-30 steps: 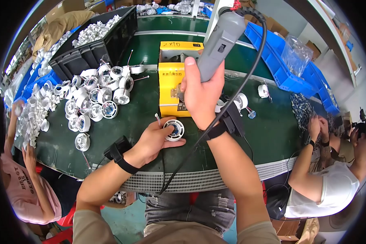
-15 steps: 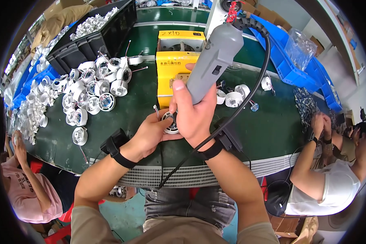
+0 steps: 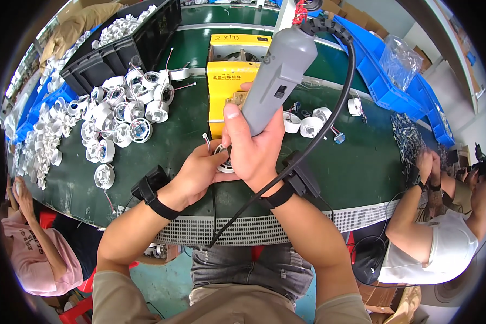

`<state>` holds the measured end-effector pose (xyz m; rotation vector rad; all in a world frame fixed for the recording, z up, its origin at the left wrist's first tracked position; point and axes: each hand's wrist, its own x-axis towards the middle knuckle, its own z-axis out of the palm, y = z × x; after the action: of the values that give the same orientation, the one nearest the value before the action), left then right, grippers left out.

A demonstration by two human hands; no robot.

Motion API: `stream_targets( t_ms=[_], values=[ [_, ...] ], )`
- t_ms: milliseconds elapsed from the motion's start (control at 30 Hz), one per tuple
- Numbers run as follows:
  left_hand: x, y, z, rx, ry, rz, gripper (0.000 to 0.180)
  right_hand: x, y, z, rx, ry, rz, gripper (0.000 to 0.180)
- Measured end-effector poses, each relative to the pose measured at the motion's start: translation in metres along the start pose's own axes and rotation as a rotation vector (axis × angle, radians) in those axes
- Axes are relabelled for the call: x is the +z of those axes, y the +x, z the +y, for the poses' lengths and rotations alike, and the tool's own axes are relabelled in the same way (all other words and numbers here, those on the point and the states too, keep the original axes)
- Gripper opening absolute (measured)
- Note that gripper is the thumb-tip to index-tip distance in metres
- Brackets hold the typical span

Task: The person assembles electronic components by hand, inserting a circuit board into a plastic housing, threading wires through the casing, and securing the assembly with a power screwdriver. This process is repeated for several units, which are then placed back onto the work surface.

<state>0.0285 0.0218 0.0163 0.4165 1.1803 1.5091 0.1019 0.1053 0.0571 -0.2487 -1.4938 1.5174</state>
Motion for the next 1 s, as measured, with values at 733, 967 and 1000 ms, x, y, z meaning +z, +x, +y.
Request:
stream_targets(
  t_ms=[733,967,1000],
  values=[
    [-0.071,-0.033,0.090,0.283,1.102,0.364,0.040,-0.058,0.022,0.002,-0.008,0.015,-0.120,0.047],
    [-0.088,-0.032,0.094,0.403,1.362,0.693,0.030,-0.130,0.021,0.015,-0.369,-1.509,-0.177,0.032],
    [-0.076,-0.037,0.096,0.236,1.322,0.493,0.024,-0.130,0.022,0.019,-0.392,-1.477,-0.180,0.031]
  ],
)
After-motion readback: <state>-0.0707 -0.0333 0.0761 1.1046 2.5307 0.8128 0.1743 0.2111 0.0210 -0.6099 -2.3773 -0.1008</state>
